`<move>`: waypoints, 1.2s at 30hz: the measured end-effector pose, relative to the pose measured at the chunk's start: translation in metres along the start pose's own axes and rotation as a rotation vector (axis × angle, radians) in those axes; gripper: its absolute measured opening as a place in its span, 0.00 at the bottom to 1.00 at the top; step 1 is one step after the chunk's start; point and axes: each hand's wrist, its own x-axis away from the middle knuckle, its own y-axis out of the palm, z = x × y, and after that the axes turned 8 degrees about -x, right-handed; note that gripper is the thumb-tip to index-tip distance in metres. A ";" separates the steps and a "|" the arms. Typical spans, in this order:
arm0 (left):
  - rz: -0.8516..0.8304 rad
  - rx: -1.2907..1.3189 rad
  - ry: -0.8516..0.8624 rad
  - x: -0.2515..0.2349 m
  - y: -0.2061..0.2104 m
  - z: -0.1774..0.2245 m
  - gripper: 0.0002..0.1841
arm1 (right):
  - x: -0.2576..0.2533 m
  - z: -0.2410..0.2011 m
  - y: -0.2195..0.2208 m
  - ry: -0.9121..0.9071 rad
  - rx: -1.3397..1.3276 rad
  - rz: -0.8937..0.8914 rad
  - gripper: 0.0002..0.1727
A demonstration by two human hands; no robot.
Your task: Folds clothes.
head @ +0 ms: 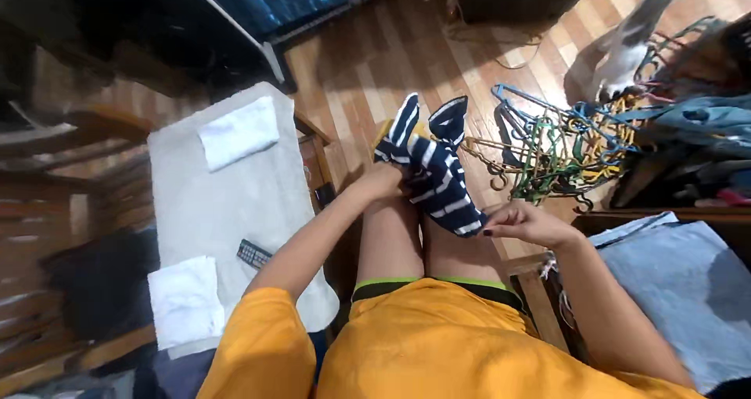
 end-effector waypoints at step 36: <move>-0.115 -0.330 -0.087 0.112 -0.070 -0.032 0.13 | 0.028 -0.276 -0.085 -0.351 0.687 0.237 0.07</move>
